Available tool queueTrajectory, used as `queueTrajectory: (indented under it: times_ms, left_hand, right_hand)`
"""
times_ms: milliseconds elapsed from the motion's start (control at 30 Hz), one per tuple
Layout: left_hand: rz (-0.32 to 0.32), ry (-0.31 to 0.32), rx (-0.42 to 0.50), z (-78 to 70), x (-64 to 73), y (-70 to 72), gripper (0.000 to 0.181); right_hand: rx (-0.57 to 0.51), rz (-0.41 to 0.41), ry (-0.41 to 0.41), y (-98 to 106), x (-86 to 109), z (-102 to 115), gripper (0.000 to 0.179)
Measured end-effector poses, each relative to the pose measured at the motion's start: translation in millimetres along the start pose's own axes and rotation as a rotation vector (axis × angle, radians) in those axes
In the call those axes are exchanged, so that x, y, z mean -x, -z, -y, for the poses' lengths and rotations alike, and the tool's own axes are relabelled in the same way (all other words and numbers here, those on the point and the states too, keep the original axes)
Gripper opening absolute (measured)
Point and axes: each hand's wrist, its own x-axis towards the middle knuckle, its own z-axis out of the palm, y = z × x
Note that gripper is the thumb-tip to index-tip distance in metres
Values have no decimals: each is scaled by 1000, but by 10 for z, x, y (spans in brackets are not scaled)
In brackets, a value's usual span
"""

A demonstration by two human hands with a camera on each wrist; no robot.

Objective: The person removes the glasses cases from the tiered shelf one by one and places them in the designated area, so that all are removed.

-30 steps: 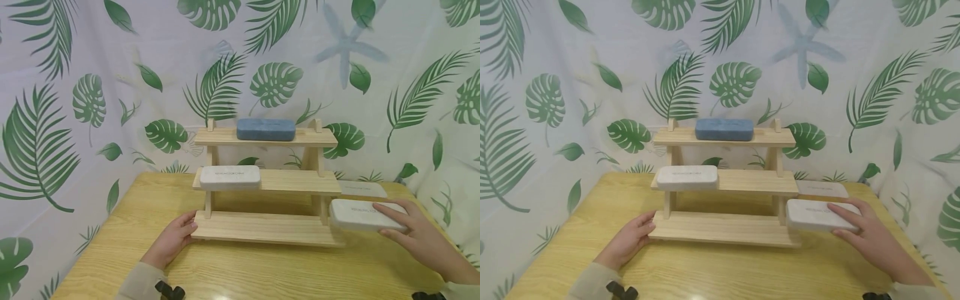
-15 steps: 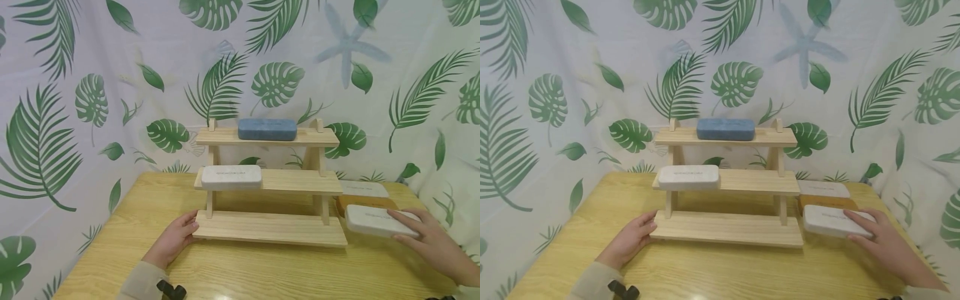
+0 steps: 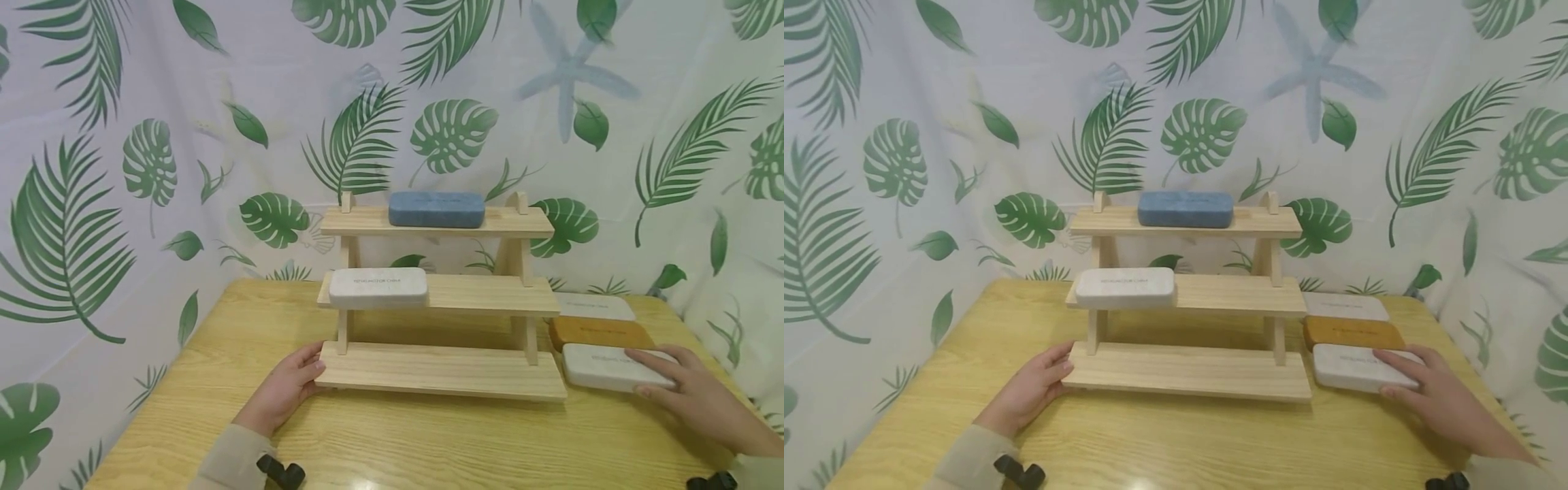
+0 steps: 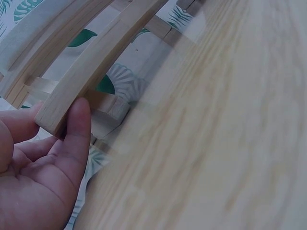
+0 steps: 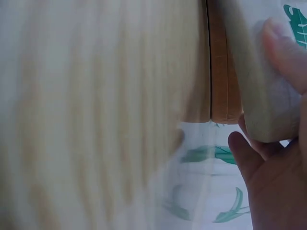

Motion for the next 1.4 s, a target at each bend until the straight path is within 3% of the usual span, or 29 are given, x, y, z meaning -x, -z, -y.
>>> queueTrajectory:
  times_ms: [333, 500, 1100, 1400]
  left_hand:
    - [-12, 2, 6, -2, -11, -9, 58]
    - [12, 1, 5, -27, 5, -17, 60]
    - [11, -10, 10, -2, -4, 16, 59]
    - [28, -6, 6, 16, -26, 26, 61]
  right_hand:
    - [-21, 78, -84, -27, -169, -13, 75]
    - [-13, 96, -108, -31, -234, -36, 78]
    - [13, 97, -93, -63, -408, -72, 69]
    - [-36, 94, -33, -70, -422, -125, 63]
